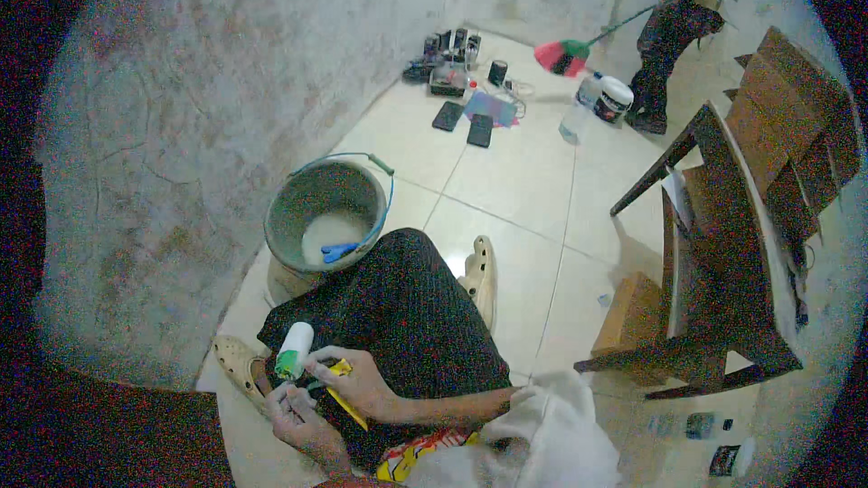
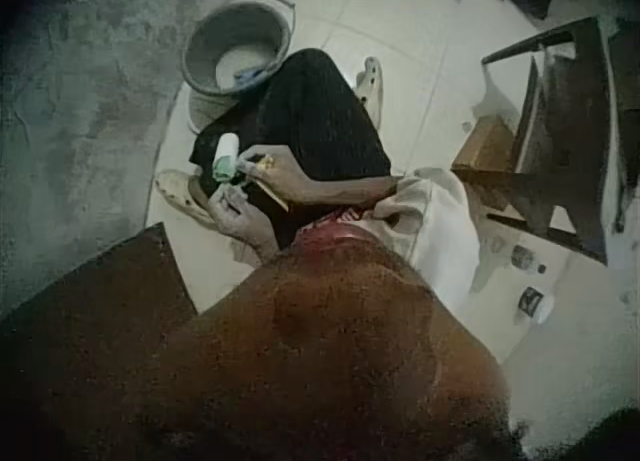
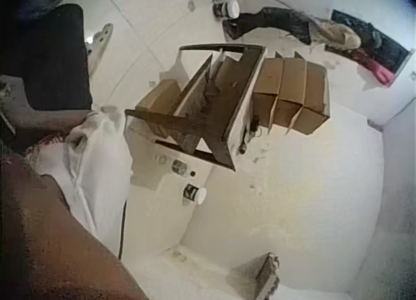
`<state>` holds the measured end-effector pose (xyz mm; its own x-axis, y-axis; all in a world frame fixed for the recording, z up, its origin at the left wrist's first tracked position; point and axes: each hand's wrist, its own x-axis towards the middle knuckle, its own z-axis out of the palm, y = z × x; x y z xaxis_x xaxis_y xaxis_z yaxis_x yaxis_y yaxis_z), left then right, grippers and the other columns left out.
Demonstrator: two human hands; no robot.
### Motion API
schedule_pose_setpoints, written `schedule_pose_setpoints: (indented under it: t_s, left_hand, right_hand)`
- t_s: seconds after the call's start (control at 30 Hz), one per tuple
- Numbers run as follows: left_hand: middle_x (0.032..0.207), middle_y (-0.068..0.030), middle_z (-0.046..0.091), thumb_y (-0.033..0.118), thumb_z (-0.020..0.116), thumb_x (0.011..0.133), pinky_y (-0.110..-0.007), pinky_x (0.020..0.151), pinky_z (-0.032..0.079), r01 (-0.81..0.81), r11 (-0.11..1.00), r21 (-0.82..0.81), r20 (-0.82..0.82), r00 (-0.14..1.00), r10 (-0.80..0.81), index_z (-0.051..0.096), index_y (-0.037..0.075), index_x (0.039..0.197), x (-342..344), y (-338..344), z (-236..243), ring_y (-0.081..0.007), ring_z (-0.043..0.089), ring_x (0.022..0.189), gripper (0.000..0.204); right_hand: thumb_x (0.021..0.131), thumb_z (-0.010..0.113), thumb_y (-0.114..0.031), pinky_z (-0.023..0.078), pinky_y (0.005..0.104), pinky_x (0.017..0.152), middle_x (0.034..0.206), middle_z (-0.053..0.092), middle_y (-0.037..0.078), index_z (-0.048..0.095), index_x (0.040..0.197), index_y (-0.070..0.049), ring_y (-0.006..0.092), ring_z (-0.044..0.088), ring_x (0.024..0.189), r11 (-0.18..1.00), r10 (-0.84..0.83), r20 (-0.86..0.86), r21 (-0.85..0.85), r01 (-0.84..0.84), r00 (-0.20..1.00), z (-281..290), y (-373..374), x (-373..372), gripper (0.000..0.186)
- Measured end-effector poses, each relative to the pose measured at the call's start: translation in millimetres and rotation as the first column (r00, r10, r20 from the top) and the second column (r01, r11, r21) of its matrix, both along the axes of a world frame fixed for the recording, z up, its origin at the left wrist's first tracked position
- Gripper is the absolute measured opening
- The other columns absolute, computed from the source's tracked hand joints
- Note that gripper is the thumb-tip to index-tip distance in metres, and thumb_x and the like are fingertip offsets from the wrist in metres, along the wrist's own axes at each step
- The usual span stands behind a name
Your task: The person peels dried or excess material from a small paint roller by hand while sitting on the floor.
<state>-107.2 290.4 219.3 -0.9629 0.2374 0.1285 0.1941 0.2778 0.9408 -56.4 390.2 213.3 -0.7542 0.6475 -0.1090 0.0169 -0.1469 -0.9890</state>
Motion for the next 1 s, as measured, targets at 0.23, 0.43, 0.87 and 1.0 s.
schedule_pose_setpoints:
  t_s: [0.23,0.43,0.87,1.0]
  left_hand:
    - [0.078,-0.0081,0.056,0.016,0.051,0.099,-0.029,0.062,0.042,-0.055,0.998,0.038,-0.007,0.998,0.055,0.057,-0.002,0.099,-1,0,5,-0.0157,0.05,0.068,0.018]
    - [0.081,-0.0094,0.06,0.021,0.054,0.099,-0.03,0.062,0.045,0.042,0.995,0.085,-0.01,0.999,-0.042,0.059,-0.001,0.095,3,-4,22,-0.0167,0.054,0.071,0.023]
    - [0.073,-0.0091,0.061,0.015,0.056,0.097,-0.031,0.059,0.046,0.004,0.996,0.088,-0.059,0.998,0.001,0.06,-0.005,0.092,7,11,12,-0.0157,0.055,0.064,0.021]
    - [0.071,-0.0095,0.061,0.015,0.058,0.097,-0.031,0.058,0.046,-0.008,1.0,0.029,-0.056,0.998,0.01,0.061,-0.004,0.092,4,9,4,-0.0166,0.056,0.062,0.02]
  right_hand:
    - [0.094,0.067,-0.022,0.05,0.0241,0.084,0.101,0.071,0.006,0.069,0.112,0.002,0.0074,0.061,0.091,0.981,-0.005,0.058,-0.194,0.016,0.998,17,-20,0,0.03]
    - [0.093,0.068,-0.018,0.051,0.0235,0.079,0.098,0.068,0.005,0.066,0.113,0.001,0.0082,0.062,0.085,0.937,-0.074,-0.019,-0.343,0.063,0.997,17,-22,1,0.027]
    - [0.092,0.068,-0.008,0.051,0.0238,0.084,0.108,0.069,0.011,0.066,0.115,0.004,0.0107,0.063,0.095,0.931,-0.192,-0.073,-0.331,0.158,0.979,27,-16,5,0.026]
    - [0.091,0.068,-0.007,0.051,0.0227,0.081,0.104,0.07,0.009,0.067,0.11,0.004,0.0088,0.063,0.092,0.955,-0.182,-0.028,-0.244,0.169,0.983,14,-14,4,0.022]
